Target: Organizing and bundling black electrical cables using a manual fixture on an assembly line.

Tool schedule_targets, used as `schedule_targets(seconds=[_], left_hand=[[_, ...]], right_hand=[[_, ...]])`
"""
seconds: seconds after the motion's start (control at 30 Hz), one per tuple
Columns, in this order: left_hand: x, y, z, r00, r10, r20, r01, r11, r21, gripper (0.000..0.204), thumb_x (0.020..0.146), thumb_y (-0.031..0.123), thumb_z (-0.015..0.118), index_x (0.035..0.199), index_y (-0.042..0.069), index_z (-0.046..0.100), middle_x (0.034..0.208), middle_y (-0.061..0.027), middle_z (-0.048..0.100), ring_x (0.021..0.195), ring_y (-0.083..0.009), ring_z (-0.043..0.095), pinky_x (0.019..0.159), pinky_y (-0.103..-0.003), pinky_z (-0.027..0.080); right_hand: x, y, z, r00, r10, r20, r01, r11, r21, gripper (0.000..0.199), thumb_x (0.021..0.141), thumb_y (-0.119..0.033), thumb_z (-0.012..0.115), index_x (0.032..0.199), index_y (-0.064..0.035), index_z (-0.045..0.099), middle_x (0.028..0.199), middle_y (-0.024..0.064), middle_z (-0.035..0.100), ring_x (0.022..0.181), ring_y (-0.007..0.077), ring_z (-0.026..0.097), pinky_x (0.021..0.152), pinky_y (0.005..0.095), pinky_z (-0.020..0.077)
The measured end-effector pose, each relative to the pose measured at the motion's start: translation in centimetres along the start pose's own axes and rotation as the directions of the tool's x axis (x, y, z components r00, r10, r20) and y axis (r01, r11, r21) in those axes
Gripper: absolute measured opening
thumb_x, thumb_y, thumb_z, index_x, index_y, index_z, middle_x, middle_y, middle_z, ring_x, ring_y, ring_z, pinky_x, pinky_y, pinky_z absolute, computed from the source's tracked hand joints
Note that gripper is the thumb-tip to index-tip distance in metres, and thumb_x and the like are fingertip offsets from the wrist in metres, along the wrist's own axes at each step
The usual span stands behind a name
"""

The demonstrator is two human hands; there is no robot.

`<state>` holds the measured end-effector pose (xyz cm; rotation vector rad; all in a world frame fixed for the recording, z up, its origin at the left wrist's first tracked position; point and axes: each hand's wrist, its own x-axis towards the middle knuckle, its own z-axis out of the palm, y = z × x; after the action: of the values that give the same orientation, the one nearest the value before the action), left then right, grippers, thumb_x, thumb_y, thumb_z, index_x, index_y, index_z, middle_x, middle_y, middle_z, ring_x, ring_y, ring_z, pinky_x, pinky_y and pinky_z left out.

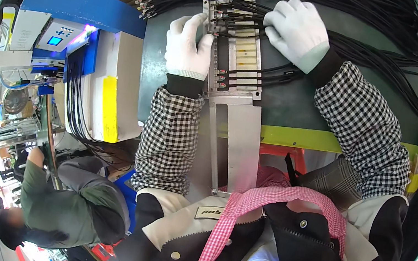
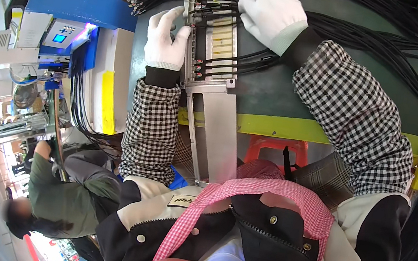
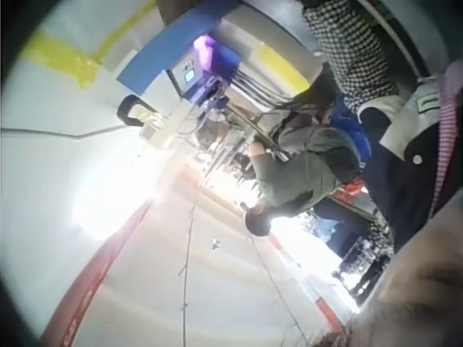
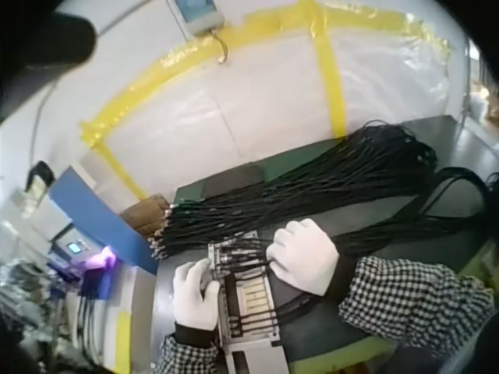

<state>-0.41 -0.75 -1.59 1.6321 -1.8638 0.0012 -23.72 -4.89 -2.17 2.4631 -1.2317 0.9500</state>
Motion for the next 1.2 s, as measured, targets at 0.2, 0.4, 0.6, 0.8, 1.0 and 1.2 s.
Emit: schedule_targets(seconds=[0.2, 0.4, 0.6, 0.8, 1.0, 1.2], left_hand=[[0.3, -0.2, -1.3, 0.989, -0.048, -0.143, -0.021, 0.893, -0.45, 0.027, 0.084, 0.007, 0.058, 0.11, 0.002, 0.059, 0.106, -0.0133, 0.061, 0.091, -0.0252, 0.06, 0.079, -0.033, 0.049], [0.1, 2.2, -2.9, 0.888, -0.343, 0.307, 0.451, 0.516, -0.728, 0.022, 0.084, 0.006, 0.059, 0.104, -0.004, 0.059, 0.098, -0.0129, 0.064, 0.086, -0.0186, 0.061, 0.073, -0.027, 0.049], [-0.7, 2.4, -2.9, 0.929, 0.088, 0.36, 0.246, 0.58, -0.776, 0.019, 0.081, 0.003, 0.062, 0.099, -0.002, 0.06, 0.091, -0.0101, 0.062, 0.076, -0.0121, 0.06, 0.065, -0.021, 0.047], [-0.8, 0.5, -3.1, 0.896, -0.175, 0.408, 0.433, 0.542, -0.72, 0.019, 0.08, 0.0, 0.06, 0.099, -0.002, 0.059, 0.085, -0.0071, 0.06, 0.071, -0.009, 0.055, 0.064, -0.019, 0.044], [-1.1, -0.6, -3.1, 0.888, -0.101, 0.449, 0.366, 0.748, -0.554, 0.024, 0.08, -0.002, 0.056, 0.103, -0.001, 0.058, 0.087, -0.0052, 0.059, 0.072, -0.0082, 0.052, 0.067, -0.018, 0.042], [-1.0, -1.2, -3.1, 0.884, -0.035, 0.465, 0.321, 0.769, -0.552, 0.024, 0.079, -0.002, 0.053, 0.101, 0.0, 0.06, 0.093, -0.0041, 0.059, 0.073, -0.0078, 0.05, 0.067, -0.016, 0.04]], right_hand=[[1.5, -2.0, -4.9, 0.987, -0.09, -0.133, 0.106, 0.988, 0.114, 0.013, 0.072, -0.012, 0.065, 0.084, -0.0127, 0.062, 0.088, -0.0032, 0.056, 0.084, 0.0165, 0.054, 0.08, 0.0308, 0.0421], [-0.1, -1.9, -2.0, 0.993, -0.032, -0.112, 0.043, 0.994, 0.097, 0.017, 0.07, -0.011, 0.067, 0.086, -0.0129, 0.063, 0.098, -0.0039, 0.059, 0.089, 0.0169, 0.055, 0.084, 0.0314, 0.0423], [0.4, -5.1, -3.3, 0.903, 0.004, 0.43, -0.326, 0.659, 0.678, 0.02, 0.074, -0.015, 0.067, 0.092, -0.0073, 0.066, 0.098, 0.0039, 0.065, 0.077, 0.0205, 0.058, 0.07, 0.0319, 0.047], [0.4, -3.1, -4.1, 0.805, 0.119, 0.582, -0.451, 0.76, 0.468, 0.016, 0.078, -0.016, 0.064, 0.09, -0.0063, 0.067, 0.089, 0.0046, 0.066, 0.071, 0.0192, 0.058, 0.064, 0.0316, 0.0456], [-0.7, -2.9, -3.3, 0.916, 0.027, 0.401, -0.213, 0.878, 0.428, 0.01, 0.078, -0.015, 0.063, 0.084, -0.0079, 0.066, 0.08, 0.0025, 0.062, 0.066, 0.0196, 0.055, 0.062, 0.031, 0.0438], [-0.8, -2.5, -2.1, 0.977, -0.101, 0.188, 0.036, 0.947, 0.32, 0.005, 0.075, -0.014, 0.063, 0.079, -0.0097, 0.063, 0.072, 0.0014, 0.057, 0.061, 0.021, 0.051, 0.061, 0.0303, 0.0429]])
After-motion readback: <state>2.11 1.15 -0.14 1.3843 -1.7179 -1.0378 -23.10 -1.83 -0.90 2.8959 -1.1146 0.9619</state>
